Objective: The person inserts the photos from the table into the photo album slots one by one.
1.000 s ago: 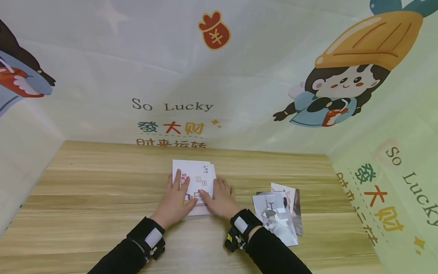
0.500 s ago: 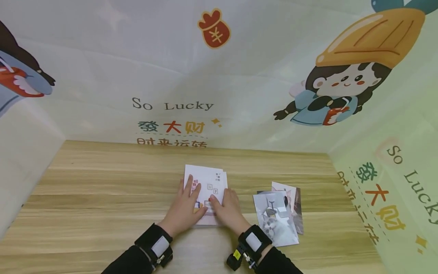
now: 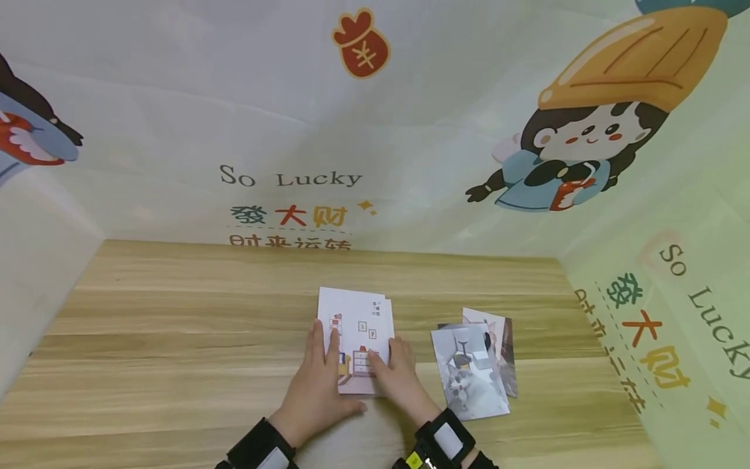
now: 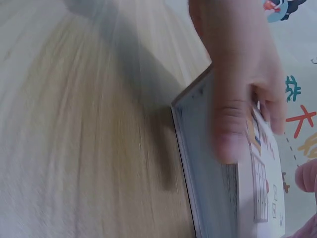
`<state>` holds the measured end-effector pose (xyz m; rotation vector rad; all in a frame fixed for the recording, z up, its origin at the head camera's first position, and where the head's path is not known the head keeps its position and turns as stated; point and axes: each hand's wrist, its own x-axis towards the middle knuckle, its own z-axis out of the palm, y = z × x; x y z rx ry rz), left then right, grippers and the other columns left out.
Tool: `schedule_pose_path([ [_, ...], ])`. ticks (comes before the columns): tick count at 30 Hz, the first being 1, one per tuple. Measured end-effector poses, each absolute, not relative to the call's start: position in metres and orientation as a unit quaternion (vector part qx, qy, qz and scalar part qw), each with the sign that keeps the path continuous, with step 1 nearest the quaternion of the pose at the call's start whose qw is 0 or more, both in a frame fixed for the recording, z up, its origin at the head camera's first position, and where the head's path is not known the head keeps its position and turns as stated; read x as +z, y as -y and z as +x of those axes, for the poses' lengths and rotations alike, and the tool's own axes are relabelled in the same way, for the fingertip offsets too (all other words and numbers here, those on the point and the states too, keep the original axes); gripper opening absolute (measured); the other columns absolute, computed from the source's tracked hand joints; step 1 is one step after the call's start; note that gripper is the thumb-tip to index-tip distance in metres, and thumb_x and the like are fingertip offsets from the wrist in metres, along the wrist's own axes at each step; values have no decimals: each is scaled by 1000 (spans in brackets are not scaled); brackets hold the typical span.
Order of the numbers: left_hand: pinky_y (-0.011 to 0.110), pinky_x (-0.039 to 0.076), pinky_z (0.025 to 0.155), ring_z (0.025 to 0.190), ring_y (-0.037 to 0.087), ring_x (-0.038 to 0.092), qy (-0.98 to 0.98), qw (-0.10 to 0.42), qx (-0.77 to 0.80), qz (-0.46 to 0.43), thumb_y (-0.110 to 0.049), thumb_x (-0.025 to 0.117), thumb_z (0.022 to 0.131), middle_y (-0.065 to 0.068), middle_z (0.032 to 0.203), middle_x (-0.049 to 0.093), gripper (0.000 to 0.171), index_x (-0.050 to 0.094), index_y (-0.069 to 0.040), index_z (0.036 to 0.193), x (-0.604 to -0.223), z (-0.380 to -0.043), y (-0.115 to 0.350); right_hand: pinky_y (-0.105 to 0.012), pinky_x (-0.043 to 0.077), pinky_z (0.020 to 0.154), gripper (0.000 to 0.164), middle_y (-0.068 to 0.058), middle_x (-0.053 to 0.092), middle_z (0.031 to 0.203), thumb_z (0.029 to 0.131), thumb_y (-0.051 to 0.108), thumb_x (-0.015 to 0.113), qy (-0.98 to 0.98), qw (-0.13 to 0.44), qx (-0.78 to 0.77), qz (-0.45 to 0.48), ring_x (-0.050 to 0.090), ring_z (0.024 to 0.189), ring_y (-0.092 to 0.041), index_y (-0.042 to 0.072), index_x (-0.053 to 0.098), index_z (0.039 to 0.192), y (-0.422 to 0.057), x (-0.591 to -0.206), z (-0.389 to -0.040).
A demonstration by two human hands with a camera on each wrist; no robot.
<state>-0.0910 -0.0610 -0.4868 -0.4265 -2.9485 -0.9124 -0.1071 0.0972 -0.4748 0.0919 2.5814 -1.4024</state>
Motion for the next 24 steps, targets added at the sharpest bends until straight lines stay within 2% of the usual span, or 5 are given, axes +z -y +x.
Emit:
schedule_pose_path([
  [5,46,39,93,131,46,15,947,26,-294,-130,-40,85,55,36,143,3,118,21,13,138,-490,-86,60,-57,21,100,57,-38,35,127,86,18,55,-868,75,-490,37,28,121,-48,-22,37,123,-96,-474,-102],
  [9,46,43,89,129,45,20,942,24,-315,-115,-34,86,56,36,143,1,118,16,14,139,-492,-85,60,-58,22,100,58,-38,34,128,87,19,54,-858,90,-503,57,27,121,-48,-21,36,125,-96,-472,-99],
  [17,48,41,90,128,46,23,936,8,-334,-107,-36,84,59,35,144,2,117,13,14,139,-491,-86,62,-57,20,100,58,-33,35,128,86,19,55,-858,67,-507,52,26,121,-45,-18,36,127,-95,-462,-93],
  [21,47,37,95,129,46,21,930,-8,-353,-102,-39,82,62,33,145,0,116,12,12,140,-490,-86,65,-55,25,97,52,-27,42,121,86,18,56,-848,50,-527,37,33,115,-39,-13,40,125,-92,-449,-92],
  [24,47,33,98,131,44,18,921,-29,-376,-99,-42,79,65,31,146,-2,115,11,9,142,-486,-87,68,-53,28,97,53,-26,42,122,88,16,55,-823,49,-565,20,37,115,-36,-11,35,129,-90,-435,-90],
])
